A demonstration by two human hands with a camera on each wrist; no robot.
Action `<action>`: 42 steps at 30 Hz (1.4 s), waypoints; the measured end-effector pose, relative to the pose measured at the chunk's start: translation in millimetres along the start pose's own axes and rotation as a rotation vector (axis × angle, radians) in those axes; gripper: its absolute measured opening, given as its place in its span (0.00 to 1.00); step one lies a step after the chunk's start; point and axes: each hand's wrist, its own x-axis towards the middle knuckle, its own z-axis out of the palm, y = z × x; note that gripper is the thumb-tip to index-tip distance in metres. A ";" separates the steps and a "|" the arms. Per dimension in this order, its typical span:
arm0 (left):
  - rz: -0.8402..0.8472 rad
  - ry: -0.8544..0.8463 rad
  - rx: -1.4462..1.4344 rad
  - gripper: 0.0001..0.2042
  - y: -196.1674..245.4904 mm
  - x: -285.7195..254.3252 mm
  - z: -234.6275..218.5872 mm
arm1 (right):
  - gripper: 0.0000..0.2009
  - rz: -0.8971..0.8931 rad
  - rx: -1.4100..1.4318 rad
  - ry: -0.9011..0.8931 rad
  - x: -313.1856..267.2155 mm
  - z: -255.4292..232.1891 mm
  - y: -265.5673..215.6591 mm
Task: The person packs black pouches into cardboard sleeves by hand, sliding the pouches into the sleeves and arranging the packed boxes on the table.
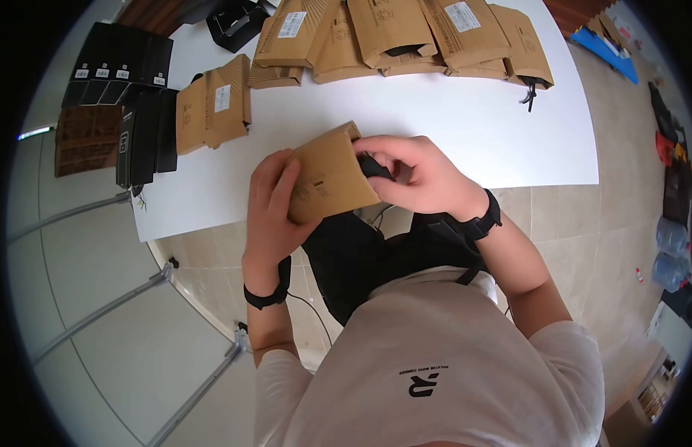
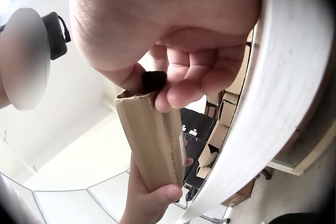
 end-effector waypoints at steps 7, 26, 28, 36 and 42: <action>0.078 -0.034 -0.011 0.40 3.9 4.6 2.6 | 0.21 0.057 -0.237 -0.093 5.4 -5.6 -12.1; -0.132 -0.030 0.039 0.39 -8.4 -6.7 -18.8 | 0.21 0.052 0.202 0.190 7.2 2.3 -2.4; -0.096 -0.049 0.055 0.40 -6.7 -3.6 -14.5 | 0.28 0.094 0.112 0.118 7.1 -1.6 -12.5; -0.031 -0.030 0.047 0.40 -9.9 -1.4 -5.1 | 0.20 0.223 0.199 0.125 9.4 -3.6 -8.0; -0.171 0.003 0.036 0.40 -16.2 -14.3 -16.6 | 0.17 0.206 0.211 0.331 10.8 -7.1 -6.6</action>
